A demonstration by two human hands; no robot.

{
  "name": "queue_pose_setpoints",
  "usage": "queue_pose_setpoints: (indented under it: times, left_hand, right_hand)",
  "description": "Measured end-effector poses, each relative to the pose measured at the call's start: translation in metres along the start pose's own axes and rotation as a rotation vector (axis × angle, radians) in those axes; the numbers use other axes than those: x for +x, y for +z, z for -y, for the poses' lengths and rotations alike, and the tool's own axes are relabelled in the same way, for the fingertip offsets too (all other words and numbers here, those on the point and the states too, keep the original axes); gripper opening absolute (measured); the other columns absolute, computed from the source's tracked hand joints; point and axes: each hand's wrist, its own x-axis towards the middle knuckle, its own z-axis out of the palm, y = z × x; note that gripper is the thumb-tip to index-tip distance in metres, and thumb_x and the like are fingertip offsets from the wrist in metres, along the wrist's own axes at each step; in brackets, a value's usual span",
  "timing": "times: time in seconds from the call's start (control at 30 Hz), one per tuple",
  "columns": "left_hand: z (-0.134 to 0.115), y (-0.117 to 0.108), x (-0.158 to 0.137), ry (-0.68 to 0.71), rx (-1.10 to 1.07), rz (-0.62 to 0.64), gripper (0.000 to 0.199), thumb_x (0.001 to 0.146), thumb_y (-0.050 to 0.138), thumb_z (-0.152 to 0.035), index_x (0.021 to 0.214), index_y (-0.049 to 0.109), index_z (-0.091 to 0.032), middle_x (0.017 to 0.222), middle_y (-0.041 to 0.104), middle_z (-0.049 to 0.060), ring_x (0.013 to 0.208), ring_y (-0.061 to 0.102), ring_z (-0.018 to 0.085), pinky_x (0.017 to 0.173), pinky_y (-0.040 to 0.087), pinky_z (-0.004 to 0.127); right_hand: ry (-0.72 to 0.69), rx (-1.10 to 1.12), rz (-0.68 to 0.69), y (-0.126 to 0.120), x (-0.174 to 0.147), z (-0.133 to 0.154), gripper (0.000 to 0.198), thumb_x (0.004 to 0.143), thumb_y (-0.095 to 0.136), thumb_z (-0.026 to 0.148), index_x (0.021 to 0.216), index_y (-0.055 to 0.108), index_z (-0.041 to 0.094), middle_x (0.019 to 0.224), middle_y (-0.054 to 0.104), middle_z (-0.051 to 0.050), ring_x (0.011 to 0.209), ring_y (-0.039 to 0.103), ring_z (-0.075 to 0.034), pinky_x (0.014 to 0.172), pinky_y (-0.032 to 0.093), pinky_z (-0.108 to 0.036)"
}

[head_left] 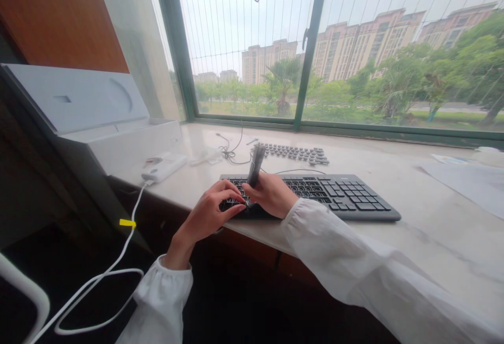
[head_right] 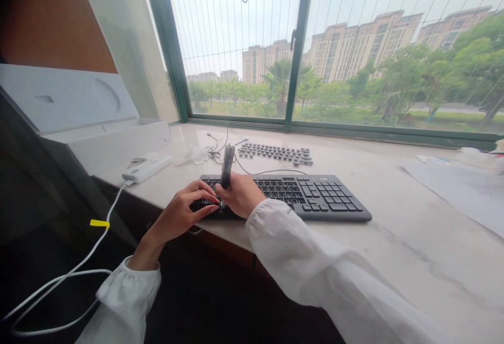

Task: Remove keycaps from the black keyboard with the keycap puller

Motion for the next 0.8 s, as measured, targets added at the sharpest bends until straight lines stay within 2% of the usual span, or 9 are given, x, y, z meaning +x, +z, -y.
queue_pose_setpoints:
  times: [0.13, 0.27, 0.43, 0.63, 0.8]
  left_hand:
    - [0.001, 0.000, 0.000, 0.001, -0.012, -0.006, 0.015, 0.087, 0.063, -0.034, 0.091, 0.070, -0.021, 0.101, 0.060, 0.005, 0.097, 0.058, 0.018, 0.089, 0.048, 0.032]
    - [0.001, 0.001, 0.000, -0.004, -0.012, -0.010, 0.016, 0.087, 0.063, -0.035, 0.090, 0.070, -0.021, 0.100, 0.061, 0.006, 0.097, 0.059, 0.019, 0.089, 0.048, 0.033]
    - [0.000, 0.001, 0.000, -0.004, -0.021, -0.022, 0.018, 0.086, 0.063, -0.036, 0.090, 0.069, -0.020, 0.100, 0.061, 0.006, 0.099, 0.058, 0.020, 0.091, 0.049, 0.034]
    - [0.000, 0.000, 0.000, -0.025, -0.005, 0.002, 0.017, 0.087, 0.062, -0.035, 0.093, 0.070, -0.022, 0.100, 0.061, 0.005, 0.097, 0.059, 0.019, 0.088, 0.049, 0.032]
    - [0.000, 0.000, 0.001, -0.028, -0.014, 0.000, 0.015, 0.086, 0.064, -0.034, 0.092, 0.070, -0.022, 0.100, 0.061, 0.005, 0.096, 0.059, 0.018, 0.088, 0.048, 0.031]
  right_hand:
    - [-0.080, -0.107, -0.022, 0.002, 0.001, 0.005, 0.024, 0.085, 0.049, 0.028, 0.062, 0.045, 0.019, 0.052, 0.043, 0.005, 0.048, 0.034, -0.008, 0.049, 0.024, -0.023]
    - [-0.066, -0.137, -0.021, 0.002, 0.000, 0.008, 0.024, 0.085, 0.049, 0.027, 0.062, 0.046, 0.019, 0.052, 0.043, 0.005, 0.048, 0.035, -0.008, 0.050, 0.023, -0.024]
    - [-0.051, -0.101, 0.010, 0.001, -0.002, 0.012, 0.032, 0.087, 0.048, 0.034, 0.059, 0.046, 0.019, 0.049, 0.047, 0.004, 0.047, 0.040, -0.009, 0.049, 0.024, -0.023]
    - [-0.016, -0.001, 0.021, 0.005, -0.001, 0.004, 0.026, 0.085, 0.046, 0.024, 0.060, 0.048, 0.019, 0.052, 0.052, 0.003, 0.049, 0.045, -0.010, 0.050, 0.028, -0.023]
    - [-0.041, 0.055, 0.009, 0.011, -0.002, -0.005, 0.027, 0.089, 0.044, 0.030, 0.064, 0.045, 0.019, 0.054, 0.049, 0.004, 0.053, 0.047, -0.010, 0.051, 0.029, -0.022]
